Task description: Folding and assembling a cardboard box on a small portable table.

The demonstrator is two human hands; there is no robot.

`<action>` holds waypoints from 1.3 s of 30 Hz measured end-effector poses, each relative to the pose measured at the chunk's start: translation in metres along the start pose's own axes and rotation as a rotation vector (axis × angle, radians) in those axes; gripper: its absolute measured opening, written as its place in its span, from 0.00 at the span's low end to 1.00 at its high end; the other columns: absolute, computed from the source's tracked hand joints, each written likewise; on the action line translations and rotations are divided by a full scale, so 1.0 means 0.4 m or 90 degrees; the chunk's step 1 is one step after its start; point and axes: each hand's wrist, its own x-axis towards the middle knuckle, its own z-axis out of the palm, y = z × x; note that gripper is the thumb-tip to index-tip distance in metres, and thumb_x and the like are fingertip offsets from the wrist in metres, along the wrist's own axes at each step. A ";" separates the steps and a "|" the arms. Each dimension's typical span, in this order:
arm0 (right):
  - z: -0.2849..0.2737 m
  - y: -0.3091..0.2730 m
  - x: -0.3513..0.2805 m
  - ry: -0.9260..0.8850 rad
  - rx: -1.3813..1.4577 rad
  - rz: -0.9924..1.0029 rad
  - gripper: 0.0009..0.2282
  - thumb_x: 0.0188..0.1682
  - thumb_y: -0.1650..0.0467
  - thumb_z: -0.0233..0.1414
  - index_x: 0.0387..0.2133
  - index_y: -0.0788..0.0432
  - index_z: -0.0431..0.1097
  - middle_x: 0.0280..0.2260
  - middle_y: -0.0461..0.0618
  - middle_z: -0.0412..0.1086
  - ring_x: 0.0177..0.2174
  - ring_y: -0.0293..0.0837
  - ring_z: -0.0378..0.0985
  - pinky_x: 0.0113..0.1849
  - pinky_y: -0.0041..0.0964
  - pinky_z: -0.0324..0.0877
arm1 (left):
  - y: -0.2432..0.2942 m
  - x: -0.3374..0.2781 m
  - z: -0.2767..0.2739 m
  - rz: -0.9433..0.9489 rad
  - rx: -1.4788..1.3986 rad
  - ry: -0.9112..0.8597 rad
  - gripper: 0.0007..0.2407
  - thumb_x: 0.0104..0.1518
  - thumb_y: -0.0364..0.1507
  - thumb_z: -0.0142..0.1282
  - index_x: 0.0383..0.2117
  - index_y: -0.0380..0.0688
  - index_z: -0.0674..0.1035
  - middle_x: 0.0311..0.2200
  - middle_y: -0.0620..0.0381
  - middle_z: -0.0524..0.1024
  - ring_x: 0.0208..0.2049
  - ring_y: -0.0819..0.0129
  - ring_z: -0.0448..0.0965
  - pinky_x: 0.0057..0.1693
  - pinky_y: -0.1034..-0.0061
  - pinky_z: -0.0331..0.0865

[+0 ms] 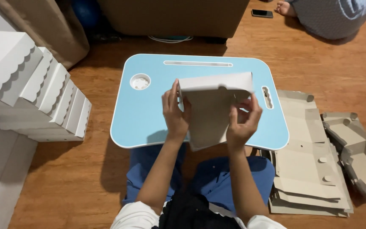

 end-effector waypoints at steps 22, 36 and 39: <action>0.014 -0.120 -0.016 -0.144 0.021 -0.076 0.04 0.46 0.76 0.62 0.25 0.64 0.76 0.21 0.52 0.67 0.20 0.48 0.69 0.25 0.40 0.65 | 0.095 -0.004 -0.010 0.274 0.116 0.070 0.16 0.59 0.18 0.55 0.55 0.33 0.77 0.45 0.47 0.73 0.40 0.60 0.73 0.45 0.71 0.74; 0.015 -0.107 -0.013 -0.153 0.084 -0.098 0.07 0.48 0.80 0.62 0.23 0.67 0.72 0.24 0.54 0.63 0.22 0.46 0.65 0.26 0.36 0.61 | 0.060 -0.014 0.003 0.242 -0.147 0.145 0.05 0.58 0.27 0.61 0.34 0.38 0.84 0.33 0.51 0.77 0.32 0.64 0.74 0.37 0.73 0.73; 0.027 -0.110 -0.018 -0.120 0.076 -0.101 0.07 0.48 0.79 0.63 0.24 0.66 0.72 0.24 0.52 0.61 0.22 0.44 0.65 0.25 0.36 0.62 | 0.090 -0.004 -0.011 0.215 -0.182 0.114 0.04 0.56 0.26 0.64 0.28 0.39 0.83 0.31 0.53 0.77 0.31 0.64 0.74 0.36 0.74 0.72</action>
